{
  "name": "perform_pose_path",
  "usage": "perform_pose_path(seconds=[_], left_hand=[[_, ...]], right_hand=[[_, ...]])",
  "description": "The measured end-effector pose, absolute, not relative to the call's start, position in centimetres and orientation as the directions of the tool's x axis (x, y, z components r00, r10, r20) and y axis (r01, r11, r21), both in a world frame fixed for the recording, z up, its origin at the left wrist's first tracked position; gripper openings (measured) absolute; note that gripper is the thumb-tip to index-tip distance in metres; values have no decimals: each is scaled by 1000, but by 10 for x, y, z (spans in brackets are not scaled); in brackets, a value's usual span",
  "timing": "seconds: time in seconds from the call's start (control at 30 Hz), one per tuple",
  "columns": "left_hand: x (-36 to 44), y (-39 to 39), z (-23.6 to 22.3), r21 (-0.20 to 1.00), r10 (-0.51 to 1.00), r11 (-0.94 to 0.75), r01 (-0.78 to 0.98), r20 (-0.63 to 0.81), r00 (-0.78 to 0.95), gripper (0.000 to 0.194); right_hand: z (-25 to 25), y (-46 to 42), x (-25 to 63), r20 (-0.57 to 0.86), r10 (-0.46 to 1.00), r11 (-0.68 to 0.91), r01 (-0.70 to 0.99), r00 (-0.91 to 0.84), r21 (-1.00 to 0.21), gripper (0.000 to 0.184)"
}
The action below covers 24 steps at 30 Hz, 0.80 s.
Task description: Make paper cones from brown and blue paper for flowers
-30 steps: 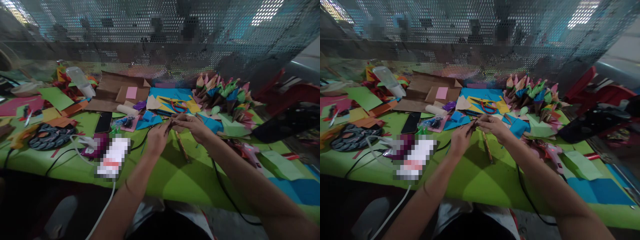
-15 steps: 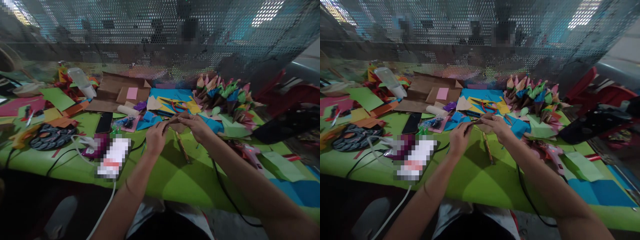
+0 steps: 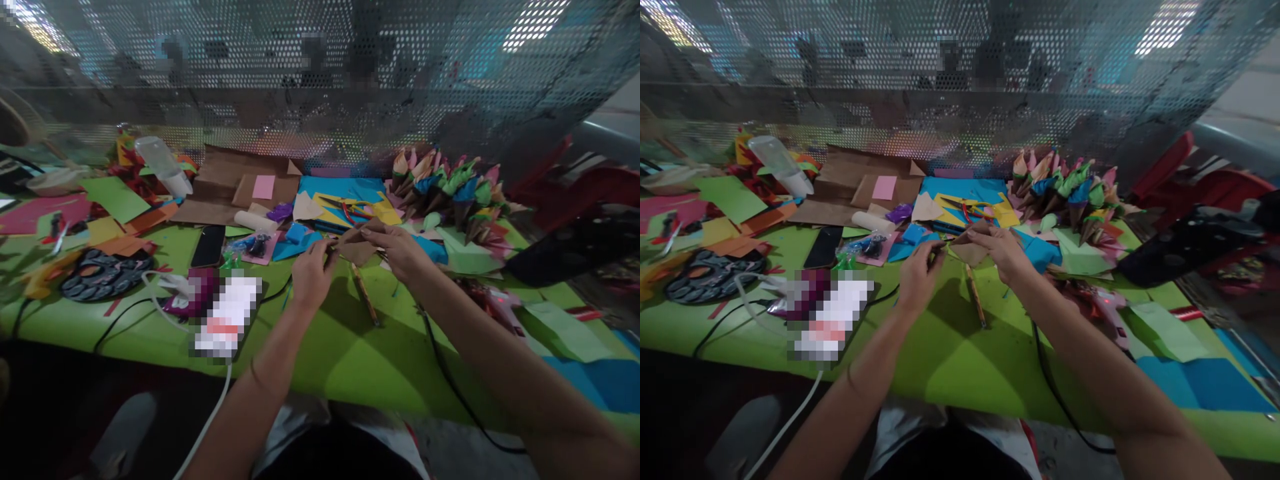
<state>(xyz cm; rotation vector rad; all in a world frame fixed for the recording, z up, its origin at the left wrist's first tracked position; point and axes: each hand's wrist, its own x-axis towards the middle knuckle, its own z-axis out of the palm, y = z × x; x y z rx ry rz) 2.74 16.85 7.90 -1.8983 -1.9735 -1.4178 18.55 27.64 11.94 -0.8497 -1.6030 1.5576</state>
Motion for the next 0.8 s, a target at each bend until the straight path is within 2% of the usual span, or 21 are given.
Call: perform_pose_path(seconds=[0.33,0.6,0.8], left_hand=[[26,168,79,480,779,-176,860,602,-176,16],[28,167,80,364,775,-118,924,616,-143,16],[30,166,82,331,754,-104,938,641,-142,17]], right_hand=[[111,275,183,43,832,30,-32,-552,-999,28],[109,273,179,17,844,-4,-38,-537,-999,33],[109,269,178,36,862,41,0,-505,-999,32]])
